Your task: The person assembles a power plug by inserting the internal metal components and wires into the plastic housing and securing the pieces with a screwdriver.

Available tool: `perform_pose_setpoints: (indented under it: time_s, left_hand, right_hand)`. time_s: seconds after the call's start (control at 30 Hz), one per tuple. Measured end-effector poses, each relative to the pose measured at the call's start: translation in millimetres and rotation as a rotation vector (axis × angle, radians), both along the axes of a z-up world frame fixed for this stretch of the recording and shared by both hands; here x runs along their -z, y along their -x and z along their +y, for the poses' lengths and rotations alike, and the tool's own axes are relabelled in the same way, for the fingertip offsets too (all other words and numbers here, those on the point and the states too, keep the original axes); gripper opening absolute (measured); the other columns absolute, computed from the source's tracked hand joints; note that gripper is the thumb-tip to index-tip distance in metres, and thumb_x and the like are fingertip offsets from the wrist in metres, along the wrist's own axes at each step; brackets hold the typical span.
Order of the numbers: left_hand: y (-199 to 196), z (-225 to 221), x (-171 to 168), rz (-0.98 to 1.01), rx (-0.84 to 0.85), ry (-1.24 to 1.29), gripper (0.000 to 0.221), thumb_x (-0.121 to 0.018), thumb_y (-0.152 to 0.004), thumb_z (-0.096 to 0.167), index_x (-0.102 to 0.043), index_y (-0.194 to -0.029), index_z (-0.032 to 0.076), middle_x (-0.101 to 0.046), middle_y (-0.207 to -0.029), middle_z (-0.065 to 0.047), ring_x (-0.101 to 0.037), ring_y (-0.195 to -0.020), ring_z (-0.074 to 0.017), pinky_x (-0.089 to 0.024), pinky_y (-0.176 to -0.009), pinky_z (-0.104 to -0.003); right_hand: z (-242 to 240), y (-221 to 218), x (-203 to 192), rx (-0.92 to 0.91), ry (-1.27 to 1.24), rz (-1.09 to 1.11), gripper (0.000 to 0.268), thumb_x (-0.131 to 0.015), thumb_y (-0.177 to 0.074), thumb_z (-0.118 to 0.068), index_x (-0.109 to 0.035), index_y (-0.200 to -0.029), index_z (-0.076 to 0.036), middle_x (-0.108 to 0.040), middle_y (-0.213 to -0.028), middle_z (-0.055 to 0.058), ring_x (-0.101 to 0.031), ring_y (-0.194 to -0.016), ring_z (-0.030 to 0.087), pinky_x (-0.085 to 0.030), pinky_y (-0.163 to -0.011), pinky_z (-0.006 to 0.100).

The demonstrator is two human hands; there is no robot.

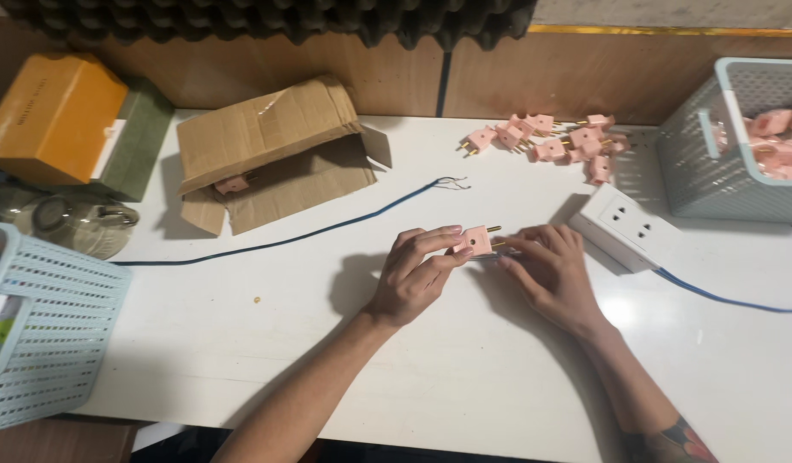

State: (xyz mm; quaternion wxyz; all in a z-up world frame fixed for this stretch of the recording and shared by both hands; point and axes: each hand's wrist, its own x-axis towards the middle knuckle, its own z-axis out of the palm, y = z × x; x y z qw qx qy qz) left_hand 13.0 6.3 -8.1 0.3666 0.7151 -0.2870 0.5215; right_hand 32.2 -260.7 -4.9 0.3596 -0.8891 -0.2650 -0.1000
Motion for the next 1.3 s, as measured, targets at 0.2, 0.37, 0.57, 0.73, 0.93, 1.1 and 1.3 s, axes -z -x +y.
perform_pose_setpoints:
  time_s: [0.2, 0.37, 0.57, 0.73, 0.93, 1.1, 1.3]
  left_hand:
    - [4.7, 0.6, -12.1, 0.021, 0.085, -0.06, 0.023, -0.082, -0.1, -0.007, -0.089, -0.106, 0.014, -0.082, -0.119, -0.001, -0.086, -0.112, -0.0224, -0.067, -0.092, -0.034]
    - [7.4, -5.9, -6.5, 0.028, 0.114, -0.09, 0.026, -0.083, -0.098, -0.008, -0.089, -0.108, 0.016, -0.082, -0.119, 0.001, -0.086, -0.112, -0.0202, -0.068, -0.093, -0.034]
    - [-3.4, 7.5, -8.8, 0.117, -0.122, -0.234, 0.031, -0.081, -0.107, 0.022, -0.076, -0.136, 0.014, -0.075, -0.136, -0.006, -0.077, -0.124, -0.0242, -0.063, -0.102, -0.042]
    - [-15.9, 38.1, 0.2, 0.43, -0.319, -0.353, 0.049, -0.063, -0.12, 0.034, -0.063, -0.158, 0.003, -0.067, -0.145, -0.019, -0.064, -0.144, -0.0385, -0.048, -0.117, -0.055]
    - [-28.7, 57.1, 23.2, 0.722, -0.426, -0.324, 0.085, -0.042, -0.112, 0.064, -0.06, -0.159, -0.005, -0.062, -0.157, -0.032, -0.051, -0.157, -0.0494, -0.028, -0.134, -0.066]
    - [-44.8, 61.5, 57.9, 0.706, -0.73, -0.449, 0.076, -0.063, -0.107, 0.053, -0.057, -0.163, 0.002, -0.06, -0.163, -0.02, -0.046, -0.163, -0.0394, -0.023, -0.139, -0.059]
    - [-29.5, 63.8, 20.7, 1.03, -0.717, -0.715, 0.078, -0.063, -0.103, 0.057, -0.051, -0.168, 0.015, -0.061, -0.156, -0.014, -0.049, -0.157, -0.038, -0.026, -0.133, -0.065]
  right_hand:
    - [24.8, 22.6, -13.7, -0.069, -0.684, 0.382, 0.05, -0.069, -0.11, -0.028, -0.074, -0.149, 0.002, -0.082, -0.121, 0.023, -0.075, -0.121, 0.03, -0.051, -0.116, 0.051]
    - [33.4, 28.3, -14.8, -0.058, -0.77, 0.442, 0.05, -0.084, -0.099, -0.007, -0.075, -0.147, 0.007, -0.084, -0.117, 0.025, -0.079, -0.113, 0.03, -0.058, -0.11, 0.051]
    - [35.1, 26.3, -8.8, -0.029, -0.815, 0.46, 0.045, -0.086, -0.096, 0.002, -0.078, -0.14, 0.007, -0.084, -0.115, 0.024, -0.08, -0.106, 0.029, -0.064, -0.099, 0.048]
    - [46.7, 22.5, -17.4, -0.007, -0.879, 0.441, 0.045, -0.087, -0.094, 0.008, -0.075, -0.137, 0.007, -0.083, -0.119, 0.018, -0.08, -0.108, 0.023, -0.067, -0.097, 0.04]
    - [114.5, 25.0, -71.4, -0.056, -0.617, 0.312, 0.053, -0.089, -0.098, -0.003, -0.073, -0.149, 0.001, -0.082, -0.115, 0.015, -0.073, -0.104, 0.018, -0.06, -0.102, 0.037]
    - [202.9, 4.7, -77.3, -0.19, -0.331, 0.189, 0.039, -0.095, -0.098, -0.022, -0.084, -0.13, -0.004, -0.075, -0.114, 0.015, -0.071, -0.106, 0.027, -0.057, -0.101, 0.048]
    - [317.2, -33.8, -46.7, -0.263, -0.073, 0.166, 0.025, -0.082, -0.108, -0.025, -0.083, -0.13, -0.011, -0.076, -0.111, 0.008, -0.077, -0.111, 0.029, -0.038, -0.115, 0.06]
